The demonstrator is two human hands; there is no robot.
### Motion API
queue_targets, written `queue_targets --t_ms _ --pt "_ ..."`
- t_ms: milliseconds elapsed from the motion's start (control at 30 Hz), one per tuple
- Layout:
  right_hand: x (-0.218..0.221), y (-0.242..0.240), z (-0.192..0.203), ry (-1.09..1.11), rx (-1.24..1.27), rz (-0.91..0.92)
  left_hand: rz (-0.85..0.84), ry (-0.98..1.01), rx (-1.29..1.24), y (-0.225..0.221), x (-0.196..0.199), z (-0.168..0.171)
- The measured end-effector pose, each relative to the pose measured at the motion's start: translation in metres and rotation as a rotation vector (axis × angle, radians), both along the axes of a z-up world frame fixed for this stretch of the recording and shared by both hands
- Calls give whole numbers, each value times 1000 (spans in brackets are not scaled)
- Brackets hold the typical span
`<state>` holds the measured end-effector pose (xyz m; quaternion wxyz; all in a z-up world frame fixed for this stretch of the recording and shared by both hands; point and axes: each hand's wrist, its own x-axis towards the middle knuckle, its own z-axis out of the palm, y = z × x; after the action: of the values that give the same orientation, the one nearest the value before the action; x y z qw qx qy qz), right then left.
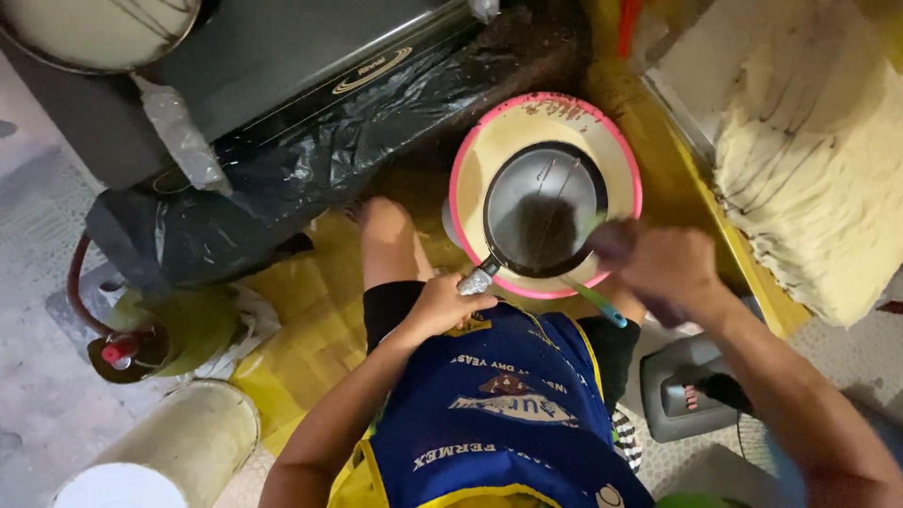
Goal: Dipping a small pan into batter, cooking thin crepes on a gas stove, and stacking them.
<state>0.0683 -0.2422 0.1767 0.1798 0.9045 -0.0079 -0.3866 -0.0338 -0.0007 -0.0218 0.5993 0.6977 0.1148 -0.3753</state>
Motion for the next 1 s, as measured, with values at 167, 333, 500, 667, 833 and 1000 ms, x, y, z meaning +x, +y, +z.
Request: queue_targets --t_ms 167,333,500,667,833,1000 --pt "61 -2 -30 -530 473 -317 345 28 82 56 5 53" --pt "122 105 -165 -716 1285 -409 712 110 353 121 -18 101" --pt "148 218 -223 -702 1422 -396 854 -172 515 146 -55 112" --pt "136 185 -239 -645 1551 -115 779 -103 376 127 -73 88" --pt "13 -7 -289 -358 377 140 336 50 524 83 -36 88" --pt "-95 -127 -326 -215 -371 205 191 -302 499 51 -9 44"
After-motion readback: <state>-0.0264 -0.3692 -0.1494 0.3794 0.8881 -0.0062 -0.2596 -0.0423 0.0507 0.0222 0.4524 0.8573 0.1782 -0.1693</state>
